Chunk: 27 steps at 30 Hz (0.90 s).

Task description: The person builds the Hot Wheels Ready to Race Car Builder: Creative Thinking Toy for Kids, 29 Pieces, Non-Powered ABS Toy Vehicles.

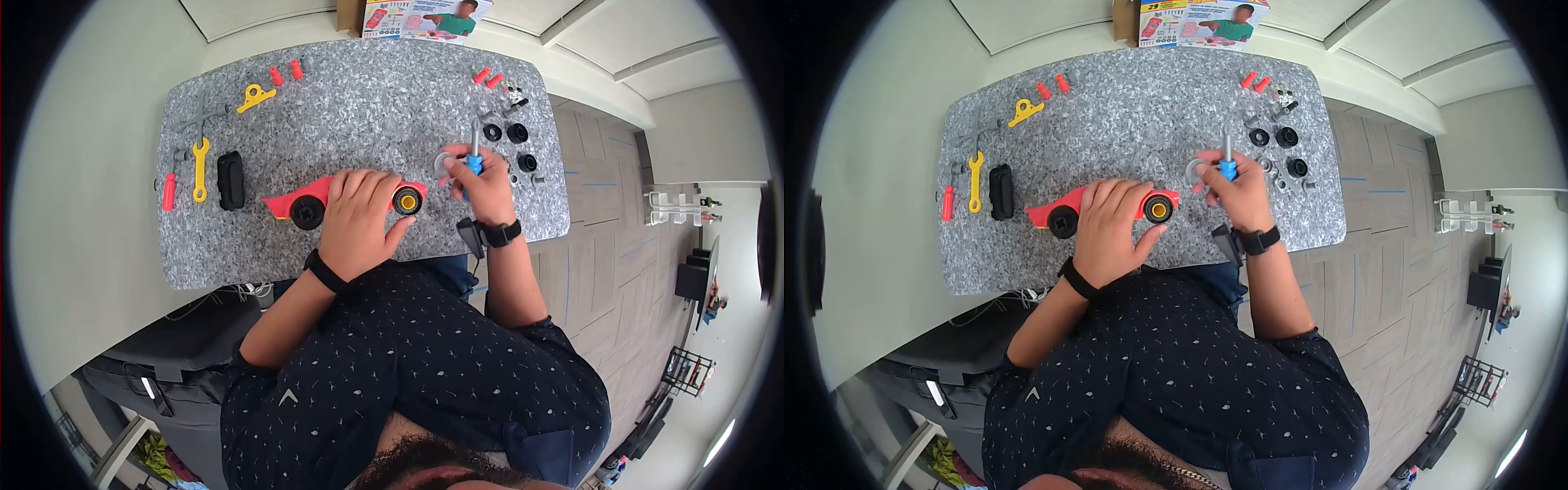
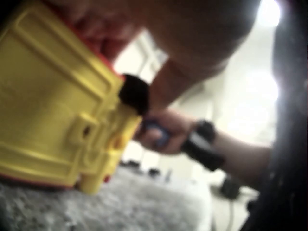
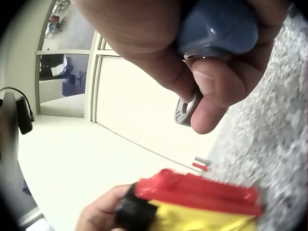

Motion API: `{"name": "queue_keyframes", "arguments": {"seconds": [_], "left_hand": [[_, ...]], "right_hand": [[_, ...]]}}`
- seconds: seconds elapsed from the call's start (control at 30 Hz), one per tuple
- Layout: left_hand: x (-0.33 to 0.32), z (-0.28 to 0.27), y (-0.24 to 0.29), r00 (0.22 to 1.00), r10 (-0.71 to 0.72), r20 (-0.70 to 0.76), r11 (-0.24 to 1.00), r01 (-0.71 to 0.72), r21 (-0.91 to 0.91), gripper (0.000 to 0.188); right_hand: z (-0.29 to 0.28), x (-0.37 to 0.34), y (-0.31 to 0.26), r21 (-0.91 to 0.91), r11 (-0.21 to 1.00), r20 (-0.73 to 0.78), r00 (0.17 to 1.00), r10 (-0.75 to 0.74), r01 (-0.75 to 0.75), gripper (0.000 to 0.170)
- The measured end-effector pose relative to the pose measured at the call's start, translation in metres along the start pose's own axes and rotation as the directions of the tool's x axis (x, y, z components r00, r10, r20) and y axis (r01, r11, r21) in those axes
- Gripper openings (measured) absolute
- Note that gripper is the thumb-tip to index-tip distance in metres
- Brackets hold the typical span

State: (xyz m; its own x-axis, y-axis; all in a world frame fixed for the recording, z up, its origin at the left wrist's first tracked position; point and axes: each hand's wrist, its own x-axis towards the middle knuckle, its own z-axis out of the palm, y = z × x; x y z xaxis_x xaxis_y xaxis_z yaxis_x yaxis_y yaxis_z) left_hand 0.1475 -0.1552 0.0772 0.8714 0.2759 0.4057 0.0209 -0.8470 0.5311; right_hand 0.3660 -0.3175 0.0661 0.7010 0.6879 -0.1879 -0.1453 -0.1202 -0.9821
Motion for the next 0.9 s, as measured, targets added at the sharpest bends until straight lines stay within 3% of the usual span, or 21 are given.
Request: {"name": "queue_keyframes", "arguments": {"seconds": [0.2,0.23,0.3,0.33,0.37,0.47,0.67,0.77,0.9], "left_hand": [[0.001,0.0,0.0,1.0,0.008,-0.005,1.0,-0.008,0.005,0.061],[0.0,0.0,0.0,1.0,0.01,-0.007,1.0,-0.01,0.003,0.062],[0.0,0.001,0.0,1.0,0.013,-0.014,1.0,-0.013,0.0,0.062],[0.0,0.001,0.0,1.0,0.012,-0.01,1.0,-0.012,-0.003,0.062],[0.0,0.001,0.0,1.0,0.01,-0.007,1.0,-0.01,-0.004,0.062],[-0.001,0.001,0.001,1.0,0.005,-0.005,1.0,-0.005,-0.005,0.062],[0.001,0.001,0.001,1.0,0.001,-0.002,1.0,-0.001,-0.006,0.062],[0.0,0.001,0.001,1.0,0.002,-0.007,1.0,-0.002,0.009,0.061],[0.0,0.004,0.0,1.0,0.003,-0.019,1.0,-0.002,0.014,0.06]], "right_hand": [[0.039,-0.037,-0.021,-0.066,0.995,0.132,0.988,0.083,-0.074,0.016],[0.043,-0.036,-0.012,-0.193,0.976,0.125,0.989,-0.079,0.103,0.014],[0.049,-0.036,-0.004,-0.323,0.896,0.131,0.952,-0.276,0.304,0.015],[0.051,-0.036,-0.004,-0.385,0.833,0.146,0.917,-0.37,0.397,0.015],[0.053,-0.04,-0.009,-0.446,0.803,0.14,0.917,-0.374,0.396,0.019],[0.054,-0.044,-0.014,-0.481,0.731,0.173,0.87,-0.462,0.484,0.022],[0.052,-0.049,-0.011,-0.512,0.718,0.175,0.876,-0.45,0.471,0.026],[0.049,-0.049,-0.006,-0.372,0.77,0.253,0.854,-0.454,0.519,0.032],[0.041,-0.044,0.006,-0.363,0.765,0.291,0.845,-0.449,0.532,0.04]]}}
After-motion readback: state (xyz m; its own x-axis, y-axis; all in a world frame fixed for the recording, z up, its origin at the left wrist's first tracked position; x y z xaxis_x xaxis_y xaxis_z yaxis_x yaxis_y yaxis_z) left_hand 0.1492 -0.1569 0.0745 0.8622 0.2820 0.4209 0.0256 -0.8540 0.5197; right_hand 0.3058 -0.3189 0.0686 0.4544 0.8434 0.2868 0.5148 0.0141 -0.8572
